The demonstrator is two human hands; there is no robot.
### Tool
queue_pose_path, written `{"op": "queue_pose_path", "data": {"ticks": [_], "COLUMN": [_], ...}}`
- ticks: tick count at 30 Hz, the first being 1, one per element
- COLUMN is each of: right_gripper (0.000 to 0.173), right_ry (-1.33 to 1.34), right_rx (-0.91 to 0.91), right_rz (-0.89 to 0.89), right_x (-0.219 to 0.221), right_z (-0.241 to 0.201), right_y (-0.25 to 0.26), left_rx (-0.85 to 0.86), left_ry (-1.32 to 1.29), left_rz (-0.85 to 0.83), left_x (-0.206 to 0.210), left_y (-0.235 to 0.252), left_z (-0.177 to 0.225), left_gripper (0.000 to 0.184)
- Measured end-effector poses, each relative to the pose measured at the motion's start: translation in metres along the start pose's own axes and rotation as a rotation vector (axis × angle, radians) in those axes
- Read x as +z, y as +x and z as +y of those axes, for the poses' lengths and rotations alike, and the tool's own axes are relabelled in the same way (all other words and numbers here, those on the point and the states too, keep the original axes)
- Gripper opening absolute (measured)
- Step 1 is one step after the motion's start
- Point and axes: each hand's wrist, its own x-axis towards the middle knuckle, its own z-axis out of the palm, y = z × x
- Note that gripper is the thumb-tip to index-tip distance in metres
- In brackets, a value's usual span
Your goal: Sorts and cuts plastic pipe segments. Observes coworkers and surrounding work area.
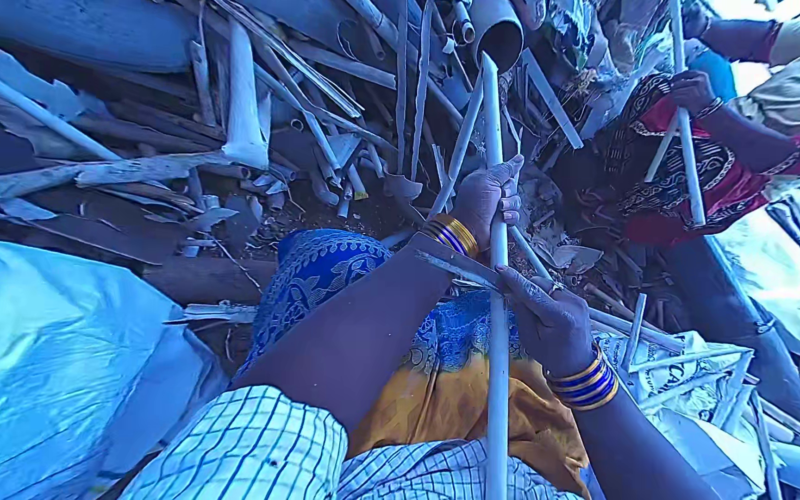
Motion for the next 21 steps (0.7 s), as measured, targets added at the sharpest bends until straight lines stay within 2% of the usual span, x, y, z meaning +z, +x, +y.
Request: {"op": "queue_pose_path", "data": {"ticks": [4,9,15,21], "right_gripper": [0.03,0.032,0.032,0.032], "right_ry": [0.011,0.046,-0.013,-0.001], "right_rx": [0.022,-0.037,0.05,-0.033], "right_rz": [0.029,-0.032,0.028,-0.022], "right_x": [0.005,-0.006,0.004,-0.006], "right_z": [0.005,-0.008,0.005,-0.008], "right_y": [0.004,-0.023,-0.002,-0.018], "left_rx": [-0.006,-0.011,-0.039,-0.011], "left_ry": [0.08,0.156,0.126,0.117], "left_rz": [0.019,0.071,0.064,0.076], "left_x": [0.004,0.002,0.005,0.002], "left_y": [-0.002,0.001,0.0,0.001], "left_z": [-0.005,-0.005,-0.013,-0.009], "left_gripper": [0.017,0.019,0.018,0.019]}}
